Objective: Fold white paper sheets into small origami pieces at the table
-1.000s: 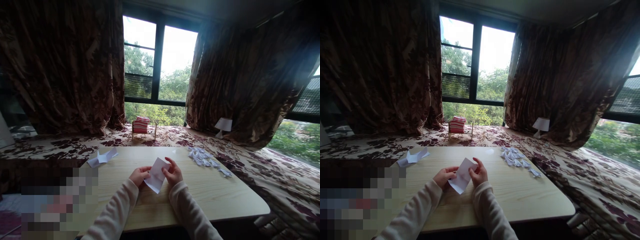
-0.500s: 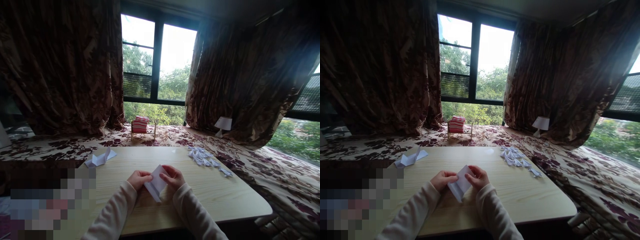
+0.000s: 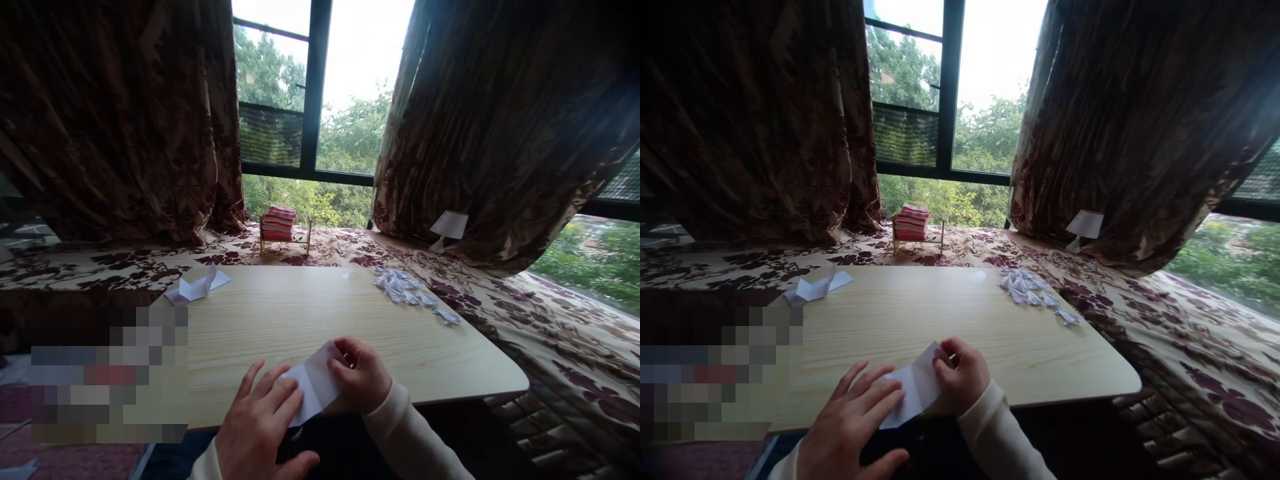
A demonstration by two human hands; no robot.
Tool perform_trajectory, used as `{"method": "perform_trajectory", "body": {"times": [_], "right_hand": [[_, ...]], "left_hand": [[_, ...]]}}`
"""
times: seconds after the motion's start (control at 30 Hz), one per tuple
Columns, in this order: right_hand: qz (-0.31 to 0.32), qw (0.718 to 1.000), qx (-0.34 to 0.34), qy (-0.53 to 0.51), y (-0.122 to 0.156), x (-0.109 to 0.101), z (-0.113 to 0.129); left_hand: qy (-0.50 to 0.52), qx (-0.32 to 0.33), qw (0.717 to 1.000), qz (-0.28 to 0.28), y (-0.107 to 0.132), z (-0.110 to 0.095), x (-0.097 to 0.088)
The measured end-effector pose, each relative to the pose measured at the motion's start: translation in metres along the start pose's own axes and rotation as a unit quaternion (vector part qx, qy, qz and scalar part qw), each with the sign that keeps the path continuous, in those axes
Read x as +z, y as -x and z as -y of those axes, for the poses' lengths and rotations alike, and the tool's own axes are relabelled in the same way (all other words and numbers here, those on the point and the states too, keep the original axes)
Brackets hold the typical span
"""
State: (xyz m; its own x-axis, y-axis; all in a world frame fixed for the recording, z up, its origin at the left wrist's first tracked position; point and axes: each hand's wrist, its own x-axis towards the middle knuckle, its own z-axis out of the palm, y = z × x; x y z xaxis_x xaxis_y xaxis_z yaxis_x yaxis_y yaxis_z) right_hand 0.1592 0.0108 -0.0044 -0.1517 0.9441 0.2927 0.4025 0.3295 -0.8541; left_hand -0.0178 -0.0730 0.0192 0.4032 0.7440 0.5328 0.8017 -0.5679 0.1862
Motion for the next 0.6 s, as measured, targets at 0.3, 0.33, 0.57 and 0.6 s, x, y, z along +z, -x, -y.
{"method": "perform_trajectory", "body": {"times": [0.3,0.33,0.57,0.6], "right_hand": [[0.02,0.969,-0.134,0.207,0.002,-0.005,0.0],[0.021,0.963,-0.145,0.225,0.003,-0.005,0.001],[0.0,0.935,-0.191,0.298,0.009,-0.009,0.013],[-0.007,0.932,-0.206,0.299,0.009,-0.009,0.015]], "left_hand": [[-0.014,0.02,0.999,0.046,-0.001,0.011,0.015],[-0.017,0.015,0.998,0.052,0.0,0.01,0.016],[-0.022,-0.013,0.996,0.091,-0.004,0.003,0.013],[-0.019,-0.017,0.995,0.094,-0.006,0.002,0.012]]}}
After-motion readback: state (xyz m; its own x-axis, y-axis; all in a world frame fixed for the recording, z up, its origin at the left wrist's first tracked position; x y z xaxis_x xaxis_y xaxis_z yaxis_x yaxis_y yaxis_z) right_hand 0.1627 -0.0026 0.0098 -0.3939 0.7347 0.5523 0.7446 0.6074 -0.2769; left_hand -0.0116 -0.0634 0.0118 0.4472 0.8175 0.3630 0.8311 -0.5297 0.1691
